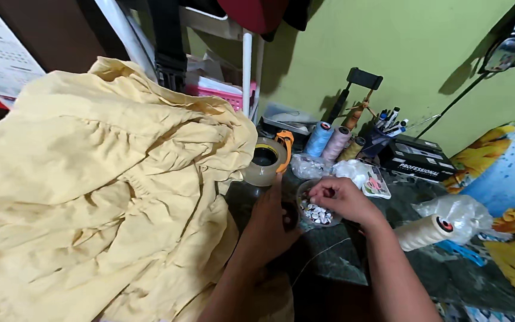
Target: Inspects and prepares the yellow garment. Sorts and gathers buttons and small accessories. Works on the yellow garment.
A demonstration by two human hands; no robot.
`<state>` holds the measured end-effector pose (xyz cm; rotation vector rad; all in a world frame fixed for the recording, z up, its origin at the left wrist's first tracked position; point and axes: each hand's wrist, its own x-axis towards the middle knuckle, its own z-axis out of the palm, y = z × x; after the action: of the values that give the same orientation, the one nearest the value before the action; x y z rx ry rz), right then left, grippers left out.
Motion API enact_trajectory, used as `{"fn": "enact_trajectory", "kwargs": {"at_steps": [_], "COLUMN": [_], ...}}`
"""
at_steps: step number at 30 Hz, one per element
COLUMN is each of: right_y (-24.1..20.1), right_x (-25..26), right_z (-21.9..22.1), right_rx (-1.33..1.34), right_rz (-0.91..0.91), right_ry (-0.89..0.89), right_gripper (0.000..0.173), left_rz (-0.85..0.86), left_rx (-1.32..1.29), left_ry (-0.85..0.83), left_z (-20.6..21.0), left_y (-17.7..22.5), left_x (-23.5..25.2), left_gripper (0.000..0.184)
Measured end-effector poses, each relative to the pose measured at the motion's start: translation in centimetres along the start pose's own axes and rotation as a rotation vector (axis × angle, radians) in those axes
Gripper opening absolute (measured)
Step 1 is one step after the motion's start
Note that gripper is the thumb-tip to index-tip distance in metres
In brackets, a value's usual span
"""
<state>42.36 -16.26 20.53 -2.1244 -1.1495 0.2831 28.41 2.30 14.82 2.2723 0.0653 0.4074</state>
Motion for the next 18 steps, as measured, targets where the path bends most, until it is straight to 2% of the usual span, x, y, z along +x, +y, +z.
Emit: {"fn": "enact_trajectory", "kwargs": {"at_steps": [1,3,5,7,10,12,14,18], "right_y": [-0.3,-0.9,-1.0,-0.7,-0.4,-0.4,-0.7,-1.2], "right_x": [0.0,0.4,0.7,0.7,0.5,0.4,0.4,0.6], "right_z": [0.1,0.5,0.9,1.0,0.7,0.7,1.0,1.2], "right_rx": [-0.022,-0.071,-0.108,-0.151,-0.177,-0.121,-0.042,-0.093], "right_rz": [0.031,0.077,0.099,0.125,0.130,0.066,-0.002,0.027], "right_ry": [-0.078,-0.177,-0.168,-0.113,-0.005,0.003,-0.086,-0.239], "right_gripper": [0.023,0.023,0.013,0.007,0.007,0.008,0.009,0.011], "left_rz": [0.030,0.101,0.141,0.150,0.151,0.157,0.164,0.175], "left_rx": [0.006,0.041,0.099,0.128,0.123,0.131,0.139,0.138], "left_ry": [0.013,0.022,0.010,-0.001,-0.003,-0.006,-0.013,0.000], "left_z": [0.1,0.2,0.3,0.3,0.5,0.5,0.5,0.6], "left_y": [-0.1,-0.3,-0.2,-0.1,-0.1,-0.1,-0.1,-0.3], "left_x": [0.1,0.2,0.0,-0.1,0.0,0.1,0.1,0.0], "left_gripper": [0.116,0.095,0.066,0.053,0.055,0.057,0.057,0.057]}}
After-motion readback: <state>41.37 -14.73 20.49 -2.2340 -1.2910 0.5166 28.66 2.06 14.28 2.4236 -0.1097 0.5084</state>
